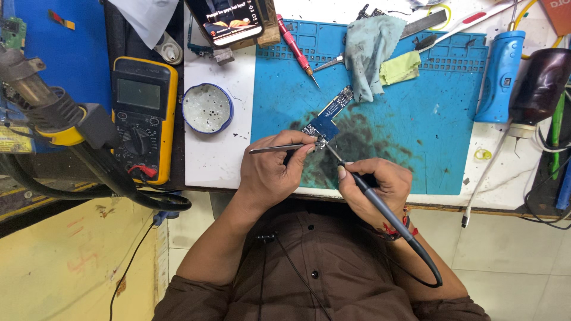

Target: The person uses a soldering iron and tweezers to work on a small blue circuit board, applying solder to various points. The person briefly opens a drawer to retrieve an item before continuing the soldering process.

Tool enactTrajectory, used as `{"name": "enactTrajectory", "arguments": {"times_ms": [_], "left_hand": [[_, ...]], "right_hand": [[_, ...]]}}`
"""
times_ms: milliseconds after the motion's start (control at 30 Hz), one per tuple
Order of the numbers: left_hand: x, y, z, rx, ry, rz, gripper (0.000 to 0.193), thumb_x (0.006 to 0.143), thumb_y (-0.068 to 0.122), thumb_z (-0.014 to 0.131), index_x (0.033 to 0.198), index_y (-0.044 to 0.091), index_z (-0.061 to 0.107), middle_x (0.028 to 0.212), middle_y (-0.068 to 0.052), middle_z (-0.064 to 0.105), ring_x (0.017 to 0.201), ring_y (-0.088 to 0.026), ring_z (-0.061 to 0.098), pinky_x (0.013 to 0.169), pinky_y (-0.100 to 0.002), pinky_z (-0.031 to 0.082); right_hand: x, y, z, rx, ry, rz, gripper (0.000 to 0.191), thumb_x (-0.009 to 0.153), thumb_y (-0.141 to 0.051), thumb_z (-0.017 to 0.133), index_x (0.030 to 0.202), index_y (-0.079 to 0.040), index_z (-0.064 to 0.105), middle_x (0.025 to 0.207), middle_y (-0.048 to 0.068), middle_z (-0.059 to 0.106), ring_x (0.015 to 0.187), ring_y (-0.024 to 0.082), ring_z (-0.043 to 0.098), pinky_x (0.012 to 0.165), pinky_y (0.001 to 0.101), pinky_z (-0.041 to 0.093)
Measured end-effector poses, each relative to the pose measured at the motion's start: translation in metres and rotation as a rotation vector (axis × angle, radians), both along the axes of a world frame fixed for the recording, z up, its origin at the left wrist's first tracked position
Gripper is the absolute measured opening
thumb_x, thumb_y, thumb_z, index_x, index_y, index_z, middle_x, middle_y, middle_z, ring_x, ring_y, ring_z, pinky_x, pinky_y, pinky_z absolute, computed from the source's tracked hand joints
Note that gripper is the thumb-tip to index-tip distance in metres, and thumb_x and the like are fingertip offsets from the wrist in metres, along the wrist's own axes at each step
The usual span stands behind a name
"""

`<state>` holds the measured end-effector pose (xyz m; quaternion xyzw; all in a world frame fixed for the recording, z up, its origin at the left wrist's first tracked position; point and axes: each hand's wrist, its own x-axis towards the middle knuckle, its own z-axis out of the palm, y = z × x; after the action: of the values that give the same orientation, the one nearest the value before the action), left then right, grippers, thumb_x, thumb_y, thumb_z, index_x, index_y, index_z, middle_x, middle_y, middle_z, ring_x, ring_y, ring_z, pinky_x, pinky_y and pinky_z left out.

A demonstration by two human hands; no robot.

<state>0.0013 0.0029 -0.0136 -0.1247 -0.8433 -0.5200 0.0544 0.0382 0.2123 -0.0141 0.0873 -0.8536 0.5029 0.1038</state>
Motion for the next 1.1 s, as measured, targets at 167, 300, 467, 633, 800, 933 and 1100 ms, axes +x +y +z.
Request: {"name": "enactTrajectory", "arguments": {"times_ms": [167, 300, 467, 633, 800, 933, 1100], "left_hand": [[0.0001, 0.001, 0.0001, 0.002, -0.005, 0.003, 0.01, 0.098, 0.016, 0.074, 0.103, 0.008, 0.071, 0.088, -0.008, 0.077, 0.074, -0.021, 0.075, 0.064, -0.031, 0.055], [0.0003, 0.001, -0.0002, -0.007, 0.007, 0.006, 0.01, 0.098, 0.016, 0.074, 0.102, 0.008, 0.071, 0.088, -0.008, 0.076, 0.074, -0.022, 0.075, 0.064, -0.032, 0.055], [0.0005, 0.0011, -0.0013, -0.01, -0.01, 0.007, 0.01, 0.097, 0.017, 0.074, 0.102, 0.008, 0.071, 0.088, -0.007, 0.076, 0.074, -0.022, 0.075, 0.064, -0.031, 0.055], [0.0016, 0.0017, -0.002, -0.019, -0.007, 0.01, 0.01, 0.098, 0.017, 0.074, 0.102, 0.008, 0.071, 0.088, -0.007, 0.077, 0.075, -0.022, 0.075, 0.065, -0.032, 0.055], [0.0018, 0.002, -0.0024, -0.019, -0.005, 0.003, 0.01, 0.098, 0.017, 0.073, 0.102, 0.008, 0.071, 0.089, -0.007, 0.077, 0.077, -0.021, 0.076, 0.067, -0.031, 0.056], [0.0014, 0.0013, -0.0023, -0.012, -0.009, -0.008, 0.01, 0.097, 0.016, 0.074, 0.102, 0.008, 0.072, 0.09, -0.007, 0.077, 0.078, -0.022, 0.076, 0.067, -0.031, 0.057], [0.0012, 0.0014, -0.0022, -0.007, 0.01, -0.01, 0.009, 0.098, 0.016, 0.073, 0.102, 0.008, 0.071, 0.091, -0.007, 0.077, 0.08, -0.023, 0.076, 0.069, -0.032, 0.057]], "right_hand": [[0.0003, 0.0013, 0.0003, -0.001, 0.002, 0.005, 0.011, 0.086, -0.004, 0.08, 0.091, -0.001, 0.071, 0.076, 0.006, 0.072, 0.063, 0.008, 0.066, 0.056, 0.0217, 0.047], [0.0008, 0.0009, 0.0005, 0.005, 0.012, 0.0, 0.011, 0.087, -0.004, 0.08, 0.092, -0.001, 0.071, 0.076, 0.006, 0.072, 0.062, 0.008, 0.066, 0.056, 0.0215, 0.046], [0.0002, 0.0018, 0.0009, 0.003, -0.016, -0.006, 0.01, 0.086, -0.004, 0.08, 0.09, 0.0, 0.071, 0.071, 0.005, 0.071, 0.057, 0.007, 0.063, 0.052, 0.0211, 0.043], [0.0004, 0.0013, 0.001, -0.004, -0.008, -0.001, 0.01, 0.087, -0.004, 0.079, 0.092, 0.0, 0.071, 0.074, 0.005, 0.072, 0.061, 0.007, 0.065, 0.055, 0.0209, 0.045], [0.0018, -0.0001, 0.0018, -0.027, -0.033, -0.016, 0.01, 0.087, -0.003, 0.079, 0.092, 0.0, 0.072, 0.074, 0.006, 0.072, 0.061, 0.007, 0.065, 0.055, 0.0209, 0.046], [0.0012, -0.001, 0.0019, -0.002, 0.015, 0.0, 0.011, 0.087, -0.003, 0.08, 0.094, 0.0, 0.072, 0.08, 0.008, 0.073, 0.066, 0.009, 0.067, 0.059, 0.022, 0.048], [0.001, -0.0011, 0.0028, 0.028, 0.006, -0.022, 0.012, 0.085, -0.003, 0.081, 0.093, 0.0, 0.073, 0.079, 0.006, 0.073, 0.066, 0.009, 0.067, 0.06, 0.0229, 0.048]]}}
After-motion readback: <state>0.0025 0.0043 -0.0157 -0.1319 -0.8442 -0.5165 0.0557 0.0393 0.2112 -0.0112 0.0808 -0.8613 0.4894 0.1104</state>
